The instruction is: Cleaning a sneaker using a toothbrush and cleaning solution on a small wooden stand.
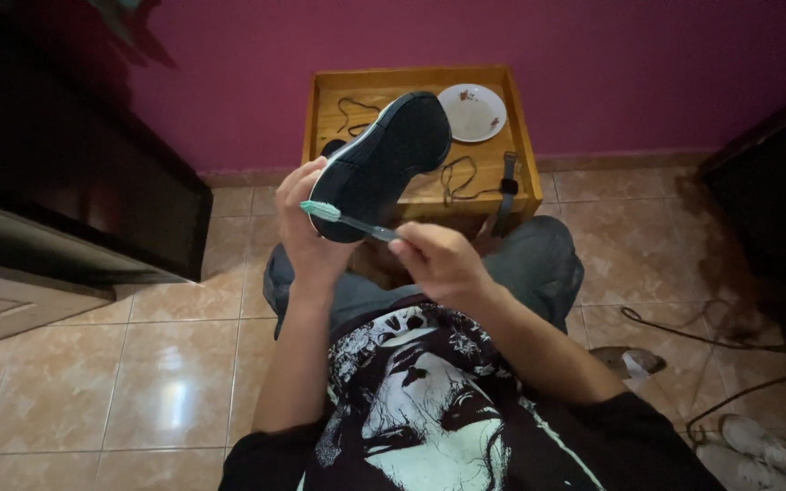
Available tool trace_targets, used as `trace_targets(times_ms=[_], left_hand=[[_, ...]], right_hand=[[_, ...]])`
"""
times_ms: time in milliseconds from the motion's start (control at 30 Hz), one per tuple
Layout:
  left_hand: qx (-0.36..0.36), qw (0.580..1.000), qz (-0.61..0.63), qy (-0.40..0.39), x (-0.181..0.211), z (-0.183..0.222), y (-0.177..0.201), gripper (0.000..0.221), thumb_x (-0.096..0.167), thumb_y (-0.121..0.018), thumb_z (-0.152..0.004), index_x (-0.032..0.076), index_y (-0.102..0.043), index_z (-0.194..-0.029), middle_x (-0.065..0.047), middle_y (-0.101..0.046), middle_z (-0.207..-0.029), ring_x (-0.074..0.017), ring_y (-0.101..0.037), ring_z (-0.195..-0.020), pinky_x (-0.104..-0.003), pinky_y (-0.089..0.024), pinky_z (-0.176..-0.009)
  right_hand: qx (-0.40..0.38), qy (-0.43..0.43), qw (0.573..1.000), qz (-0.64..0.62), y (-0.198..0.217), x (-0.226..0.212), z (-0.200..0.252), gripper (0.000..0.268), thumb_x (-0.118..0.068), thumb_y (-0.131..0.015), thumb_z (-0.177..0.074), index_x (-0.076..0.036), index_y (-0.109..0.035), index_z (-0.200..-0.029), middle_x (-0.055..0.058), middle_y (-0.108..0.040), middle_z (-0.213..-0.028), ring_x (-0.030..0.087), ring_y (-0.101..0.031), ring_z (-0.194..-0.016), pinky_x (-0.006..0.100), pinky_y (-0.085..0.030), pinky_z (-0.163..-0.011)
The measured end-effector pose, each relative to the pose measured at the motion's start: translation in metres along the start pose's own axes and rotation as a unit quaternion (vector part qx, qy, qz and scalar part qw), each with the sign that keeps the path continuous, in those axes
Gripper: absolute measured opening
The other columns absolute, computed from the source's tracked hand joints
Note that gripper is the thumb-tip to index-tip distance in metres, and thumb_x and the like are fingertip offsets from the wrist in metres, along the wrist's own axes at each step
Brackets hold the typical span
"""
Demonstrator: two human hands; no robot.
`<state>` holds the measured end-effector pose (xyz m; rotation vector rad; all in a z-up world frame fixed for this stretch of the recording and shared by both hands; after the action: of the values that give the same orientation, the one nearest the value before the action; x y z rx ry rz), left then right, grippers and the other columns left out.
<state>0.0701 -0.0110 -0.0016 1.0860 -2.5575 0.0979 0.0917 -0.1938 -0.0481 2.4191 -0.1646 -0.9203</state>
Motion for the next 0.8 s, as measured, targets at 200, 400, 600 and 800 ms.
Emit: trace_targets(times_ms=[200, 400, 600, 800], left_hand=[[0.047, 0.998, 0.026, -0.016, 0.005, -0.006, 0.005, 0.056, 0.017, -0.093, -0.074, 0.001, -0.059, -0.115, -0.015, -0.067, -0.118, -0.0298, -0.067, -0.109, -0.039, -0.052, -0.102], [0.025, 0.999, -0.004, -0.048, 0.016, -0.012, 0.004, 0.045, 0.006, -0.086, -0.076, -0.003, -0.058, -0.11, -0.02, -0.068, -0.115, -0.0352, -0.068, -0.106, -0.043, -0.055, -0.098], [0.032, 0.997, 0.005, -0.073, 0.024, -0.02, 0.01, 0.035, 0.011, -0.076, -0.091, 0.001, -0.054, -0.117, -0.017, -0.064, -0.12, -0.0286, -0.063, -0.112, -0.042, -0.051, -0.102], [0.012, 0.998, 0.028, -0.062, 0.028, -0.017, 0.008, 0.036, -0.001, -0.074, -0.088, -0.001, -0.053, -0.118, -0.019, -0.064, -0.12, -0.0377, -0.064, -0.113, -0.047, -0.052, -0.102]], right_hand=[[0.103, -0.207, 0.967, 0.111, 0.065, 0.118, -0.012, 0.018, -0.026, -0.057, -0.104, -0.018, -0.069, -0.093, 0.015, -0.063, -0.073, 0.035, -0.066, -0.073, 0.046, -0.052, -0.075], [0.13, -0.114, 0.984, 0.03, 0.05, 0.003, -0.029, 0.025, -0.027, -0.056, -0.104, -0.02, -0.069, -0.083, 0.011, -0.067, -0.07, 0.035, -0.069, -0.069, 0.039, -0.056, -0.073], [0.135, -0.079, 0.987, -0.022, 0.056, 0.035, -0.026, 0.024, -0.024, -0.057, -0.103, -0.016, -0.07, -0.085, 0.013, -0.064, -0.064, 0.038, -0.065, -0.061, 0.044, -0.054, -0.065], [0.137, -0.178, 0.972, 0.064, 0.083, 0.07, -0.016, 0.027, -0.031, -0.055, -0.105, -0.017, -0.066, -0.085, 0.01, -0.06, -0.066, 0.029, -0.065, -0.064, 0.038, -0.055, -0.072]])
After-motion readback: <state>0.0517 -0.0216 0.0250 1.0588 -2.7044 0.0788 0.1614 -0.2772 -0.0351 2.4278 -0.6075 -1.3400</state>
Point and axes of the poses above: each hand's wrist, its own z-axis away from the middle knuckle, its own y-axis out of the back of the hand, x = y × z, the point moved 6 cm from there along -z, towards the middle knuckle
